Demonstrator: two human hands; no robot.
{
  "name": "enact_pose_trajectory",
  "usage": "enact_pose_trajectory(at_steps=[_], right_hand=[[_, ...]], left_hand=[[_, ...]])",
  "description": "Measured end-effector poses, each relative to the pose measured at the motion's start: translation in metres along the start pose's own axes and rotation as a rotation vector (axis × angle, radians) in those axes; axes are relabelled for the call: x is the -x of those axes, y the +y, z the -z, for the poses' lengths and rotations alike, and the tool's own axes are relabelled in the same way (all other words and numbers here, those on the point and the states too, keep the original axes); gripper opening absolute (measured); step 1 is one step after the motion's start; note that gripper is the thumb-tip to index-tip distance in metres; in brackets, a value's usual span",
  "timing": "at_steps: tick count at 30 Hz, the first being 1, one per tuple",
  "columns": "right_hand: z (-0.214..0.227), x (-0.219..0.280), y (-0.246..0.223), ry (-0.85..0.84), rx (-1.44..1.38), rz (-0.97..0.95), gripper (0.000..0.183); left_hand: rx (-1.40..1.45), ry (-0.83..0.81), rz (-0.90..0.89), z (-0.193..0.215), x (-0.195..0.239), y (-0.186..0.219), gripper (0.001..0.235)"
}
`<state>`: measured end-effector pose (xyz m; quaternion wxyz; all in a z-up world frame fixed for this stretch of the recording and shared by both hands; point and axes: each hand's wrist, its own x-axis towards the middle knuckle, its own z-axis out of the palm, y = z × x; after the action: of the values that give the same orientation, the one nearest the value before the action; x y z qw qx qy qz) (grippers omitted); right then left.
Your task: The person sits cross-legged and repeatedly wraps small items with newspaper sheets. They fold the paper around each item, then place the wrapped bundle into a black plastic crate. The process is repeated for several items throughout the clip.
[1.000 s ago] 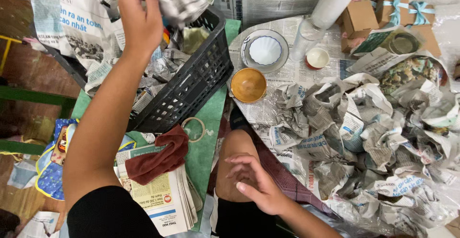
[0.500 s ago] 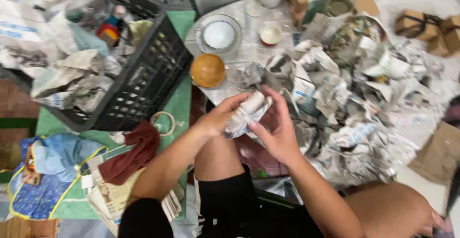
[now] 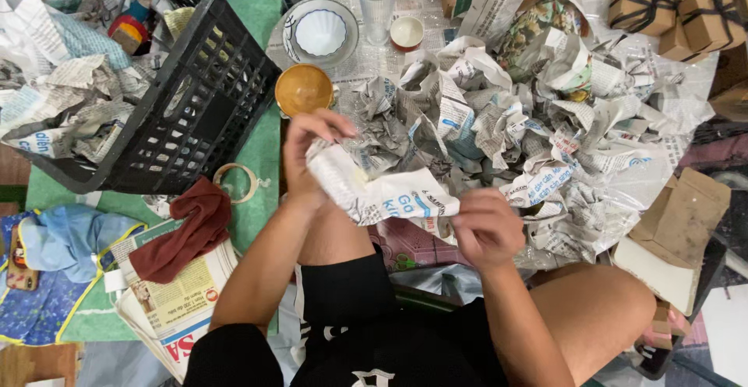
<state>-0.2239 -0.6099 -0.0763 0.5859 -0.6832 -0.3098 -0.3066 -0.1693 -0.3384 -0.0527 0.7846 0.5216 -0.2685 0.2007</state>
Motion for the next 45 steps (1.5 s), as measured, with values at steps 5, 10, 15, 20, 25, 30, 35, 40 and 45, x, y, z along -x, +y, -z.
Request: enact_pose_trajectory(at_steps=[5,10,15,20,25,30,35,40,45], right_hand=[[0.007,0.006,-0.012,-0.150,-0.463,-0.440,0.076],[0.012,0.049,-0.008,-0.147,-0.425,-0.696,0.067],[0.046,0.107,0.039,0.037,-0.273,-0.909,0.018],[0.066,0.121,0.044,0.187,-0.230,-0.750,0.019],[0.070,0.100,0.026,0.181,-0.258,-0.726,0.035],[0.067,0.078,0.016,-0.024,-0.050,-0.406,0.024],[0.067,0.081,0.016,-0.021,-0.202,-0.386,0.037],[0.070,0.074,0.019,-0.087,-0.255,-0.329,0.040],[0.081,0.059,0.006,-0.295,0.108,-0.361,0.020]], left_hand=[[-0.072,0.135,0.209,-0.018,0.028,-0.016,0.018],[-0.690,0.049,0.062,-0.042,0.051,-0.040,0.012],[-0.257,0.250,0.339,-0.043,0.074,-0.078,0.007],[0.093,-0.022,0.456,-0.031,0.090,-0.093,0.018],[0.267,-0.431,0.607,-0.029,0.089,-0.096,0.036],[0.076,-0.701,0.918,-0.044,0.094,-0.086,0.050],[0.055,-0.738,0.954,-0.046,0.103,-0.092,0.051],[-0.217,-0.747,1.041,-0.038,0.107,-0.095,0.020],[-0.306,-0.488,0.568,-0.035,0.101,-0.096,0.012]])
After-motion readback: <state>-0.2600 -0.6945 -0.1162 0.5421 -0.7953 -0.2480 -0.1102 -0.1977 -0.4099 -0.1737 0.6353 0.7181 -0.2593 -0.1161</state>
